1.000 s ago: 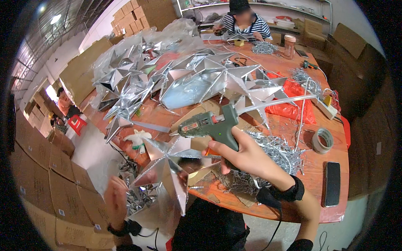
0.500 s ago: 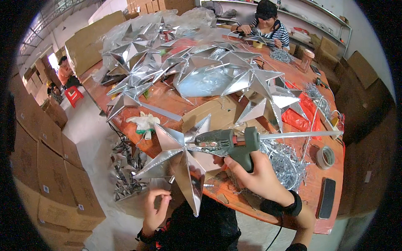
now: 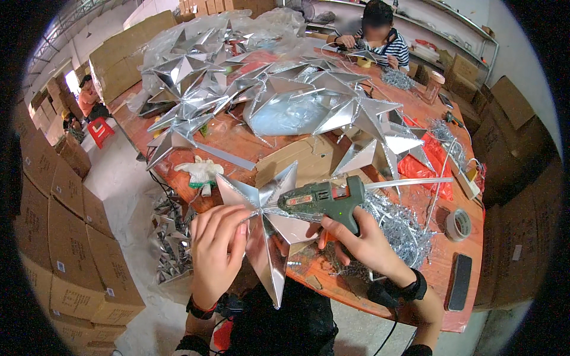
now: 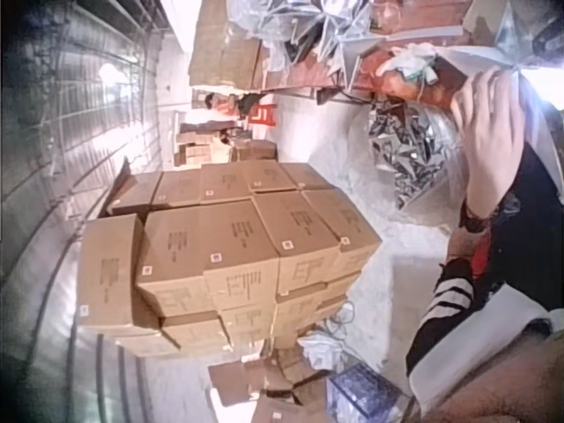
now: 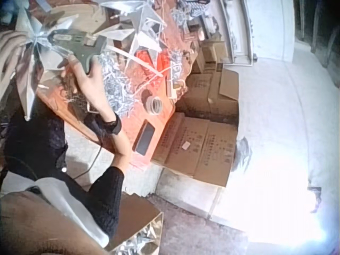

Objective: The recorder uses a hot glue gun to assemble and finish metallic silver star decorations at a workshop table.

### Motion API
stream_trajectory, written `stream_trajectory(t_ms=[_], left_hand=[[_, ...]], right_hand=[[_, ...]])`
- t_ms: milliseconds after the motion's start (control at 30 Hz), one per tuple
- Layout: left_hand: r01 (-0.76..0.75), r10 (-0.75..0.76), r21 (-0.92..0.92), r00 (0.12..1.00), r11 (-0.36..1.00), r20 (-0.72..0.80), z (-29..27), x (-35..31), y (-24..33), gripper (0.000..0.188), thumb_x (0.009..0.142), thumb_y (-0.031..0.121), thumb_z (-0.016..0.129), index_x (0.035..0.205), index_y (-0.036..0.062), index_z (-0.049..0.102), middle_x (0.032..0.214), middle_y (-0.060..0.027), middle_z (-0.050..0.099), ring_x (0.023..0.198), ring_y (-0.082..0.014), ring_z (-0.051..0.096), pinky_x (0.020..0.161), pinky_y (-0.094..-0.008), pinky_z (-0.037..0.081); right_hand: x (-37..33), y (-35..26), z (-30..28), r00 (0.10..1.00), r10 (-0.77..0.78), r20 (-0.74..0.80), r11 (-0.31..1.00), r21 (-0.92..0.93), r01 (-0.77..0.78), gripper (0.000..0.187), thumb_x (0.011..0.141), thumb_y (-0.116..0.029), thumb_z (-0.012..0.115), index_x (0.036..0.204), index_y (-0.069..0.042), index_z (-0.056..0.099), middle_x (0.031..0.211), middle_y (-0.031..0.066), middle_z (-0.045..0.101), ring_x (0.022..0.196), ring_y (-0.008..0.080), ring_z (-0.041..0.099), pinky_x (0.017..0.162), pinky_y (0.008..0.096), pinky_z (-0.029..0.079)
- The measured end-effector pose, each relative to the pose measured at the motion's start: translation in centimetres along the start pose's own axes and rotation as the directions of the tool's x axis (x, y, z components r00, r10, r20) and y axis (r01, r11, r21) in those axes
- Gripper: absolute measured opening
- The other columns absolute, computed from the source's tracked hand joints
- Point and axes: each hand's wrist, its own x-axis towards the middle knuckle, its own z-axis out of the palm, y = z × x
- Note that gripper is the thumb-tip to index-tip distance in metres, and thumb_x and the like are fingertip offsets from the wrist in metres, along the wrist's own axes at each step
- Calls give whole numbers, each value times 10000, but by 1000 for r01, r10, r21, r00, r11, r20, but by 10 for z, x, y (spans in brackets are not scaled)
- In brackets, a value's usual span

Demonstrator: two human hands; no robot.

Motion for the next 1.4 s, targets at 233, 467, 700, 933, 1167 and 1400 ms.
stream_trajectory(t_ms=[233, 467, 700, 933, 1167, 1400], left_hand=[[1, -2, 16, 1000, 1000, 29, 8, 2, -1, 227, 830, 117, 562, 1052, 81, 587, 973, -42, 598, 895, -219, 548, 833, -375, 363], [-25, 25, -6, 1000, 1000, 14, 8, 3, -1, 216, 811, 108, 582, 1024, 93, 613, 975, -24, 593, 877, -191, 552, 834, -374, 352], [-28, 28, -4, 999, 1000, 21, 8, 3, -2, 220, 805, 113, 591, 1022, 97, 622, 992, -13, 583, 878, -184, 550, 837, -373, 348], [-28, 28, -3, 999, 1000, 22, 8, 4, -1, 219, 805, 118, 594, 1021, 105, 628, 978, -17, 580, 874, -188, 546, 834, -372, 349], [-32, 32, -10, 999, 999, 25, 8, 8, -2, 197, 804, 122, 595, 998, 109, 627, 957, -25, 578, 847, -204, 539, 827, -376, 350], [-32, 32, -2, 999, 999, 40, 9, 9, -1, 213, 804, 106, 583, 1016, 111, 611, 938, -31, 570, 831, -219, 529, 827, -372, 349]], right_hand=[[1, 2, -1, 1000, 21, -5, 1000, 7, -21, 260, 930, -212, 505, 953, 45, 527, 713, 81, 598, 410, 79, 439, 373, 207, 334], [-1, 0, -1, 999, 33, 14, 999, 10, -33, 264, 934, -216, 501, 957, 46, 521, 711, 72, 588, 412, 77, 433, 379, 209, 333], [-1, -2, -1, 999, 41, 25, 999, 21, -41, 264, 933, -215, 503, 967, 46, 513, 711, 71, 586, 419, 78, 440, 386, 207, 338], [-5, -1, -5, 994, 19, -106, 1000, 5, -18, 284, 913, -228, 540, 1016, 10, 424, 774, 123, 621, 411, 108, 462, 390, 216, 356], [-4, -5, -11, 986, -7, -168, 1000, 21, 11, 269, 901, -213, 564, 981, 14, 443, 767, 94, 599, 426, 117, 493, 392, 236, 366], [-4, -1, -11, 981, -24, -194, 1000, 7, 26, 286, 899, -233, 562, 1014, 0, 442, 678, 77, 578, 404, 113, 467, 385, 231, 338]])
